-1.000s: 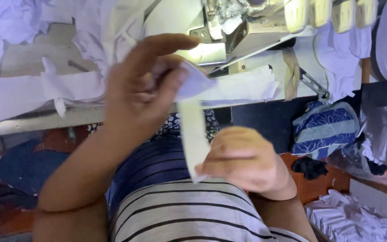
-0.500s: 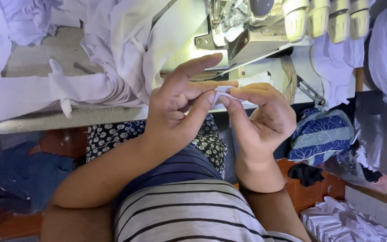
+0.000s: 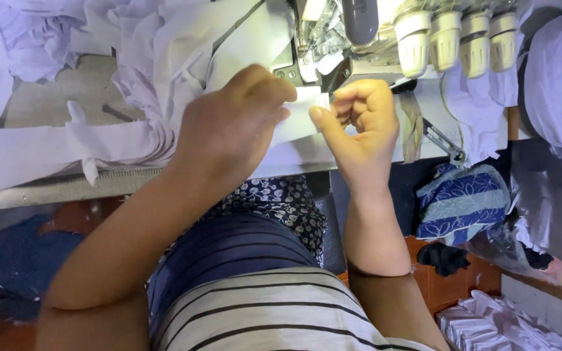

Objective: Folding and sewing white fabric strips using an industrial overlock machine

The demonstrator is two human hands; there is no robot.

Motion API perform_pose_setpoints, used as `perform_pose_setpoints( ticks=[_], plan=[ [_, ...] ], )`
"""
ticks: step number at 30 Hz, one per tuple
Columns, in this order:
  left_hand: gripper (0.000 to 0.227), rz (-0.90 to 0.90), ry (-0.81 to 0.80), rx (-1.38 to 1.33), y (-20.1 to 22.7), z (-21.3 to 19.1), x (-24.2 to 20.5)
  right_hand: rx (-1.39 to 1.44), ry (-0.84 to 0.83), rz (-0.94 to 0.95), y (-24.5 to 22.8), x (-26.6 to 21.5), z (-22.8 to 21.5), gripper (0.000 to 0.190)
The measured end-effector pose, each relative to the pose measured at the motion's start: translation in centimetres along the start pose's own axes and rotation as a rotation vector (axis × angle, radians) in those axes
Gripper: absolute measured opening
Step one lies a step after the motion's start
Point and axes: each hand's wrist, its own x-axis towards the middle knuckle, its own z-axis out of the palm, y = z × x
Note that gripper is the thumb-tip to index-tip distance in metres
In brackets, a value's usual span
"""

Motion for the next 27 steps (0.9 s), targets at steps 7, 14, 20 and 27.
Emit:
perform_pose_setpoints(
  ticks=[7,14,20,27],
  plan=[
    [0.018,0.066,-0.069,0.202,-1.4,0.8,2.1,0.064,-0.122,0.108,1.7,1.1,-0.7,0.004],
    [0.026,0.01,-0.054,0.238,-2.2,0.6,2.8,0.112,-0.012,0.094,3.3,2.4,0.4,0.005],
    [0.027,0.034,0.03,0.343,-3.5,0.9,3.4,0.004,0.141,-0.06,4.0,2.1,1.4,0.009],
    [0.036,-0.519,0.125,0.158,-4.3,1.6,5.6,-0.393,0.196,-0.343,4.5,2.4,1.3,0.01]
  ],
)
